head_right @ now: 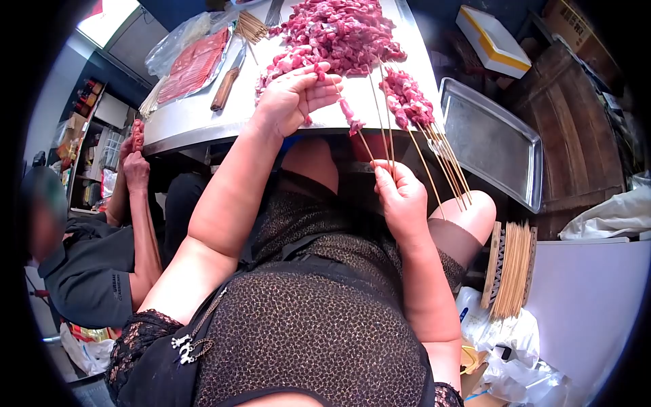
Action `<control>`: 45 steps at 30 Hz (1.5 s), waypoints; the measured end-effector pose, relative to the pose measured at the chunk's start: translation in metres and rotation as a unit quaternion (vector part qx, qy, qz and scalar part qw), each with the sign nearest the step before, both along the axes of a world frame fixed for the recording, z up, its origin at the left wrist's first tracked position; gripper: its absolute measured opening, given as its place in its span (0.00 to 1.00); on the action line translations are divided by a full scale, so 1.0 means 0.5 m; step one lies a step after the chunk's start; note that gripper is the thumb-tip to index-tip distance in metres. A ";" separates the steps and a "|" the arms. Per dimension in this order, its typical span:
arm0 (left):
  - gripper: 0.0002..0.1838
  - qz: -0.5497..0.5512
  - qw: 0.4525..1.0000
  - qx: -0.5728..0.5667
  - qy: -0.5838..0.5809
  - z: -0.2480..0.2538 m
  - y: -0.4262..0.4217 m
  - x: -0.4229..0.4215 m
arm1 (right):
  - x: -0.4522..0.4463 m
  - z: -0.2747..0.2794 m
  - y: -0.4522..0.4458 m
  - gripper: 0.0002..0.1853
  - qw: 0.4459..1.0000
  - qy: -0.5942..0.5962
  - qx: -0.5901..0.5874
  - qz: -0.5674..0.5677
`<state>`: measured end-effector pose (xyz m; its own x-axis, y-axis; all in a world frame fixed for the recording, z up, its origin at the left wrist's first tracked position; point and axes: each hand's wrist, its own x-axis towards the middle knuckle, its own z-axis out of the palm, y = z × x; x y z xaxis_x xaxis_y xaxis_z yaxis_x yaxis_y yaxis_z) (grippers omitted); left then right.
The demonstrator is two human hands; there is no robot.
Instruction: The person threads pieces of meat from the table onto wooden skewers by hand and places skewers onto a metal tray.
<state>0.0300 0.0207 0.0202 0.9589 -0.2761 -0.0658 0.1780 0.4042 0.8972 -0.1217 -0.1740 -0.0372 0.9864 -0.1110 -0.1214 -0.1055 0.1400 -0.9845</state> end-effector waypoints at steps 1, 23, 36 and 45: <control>0.15 -0.012 1.000 -0.021 0.015 0.000 0.001 -0.002 | 0.000 0.001 0.001 0.09 1.000 -0.002 0.000 0.000; 0.11 0.028 0.998 -0.053 -0.024 -0.001 -0.018 -0.025 | -0.010 0.017 0.011 0.09 0.987 -0.046 -0.151 -0.024; 0.12 0.035 0.986 -0.158 0.038 -0.017 -0.036 -0.051 | -0.003 -0.028 0.026 0.08 0.986 -0.083 -0.138 -0.045; 0.13 -0.042 0.978 -0.201 0.025 0.020 -0.018 -0.060 | -0.001 -0.006 0.020 0.08 0.984 -0.091 -0.144 -0.052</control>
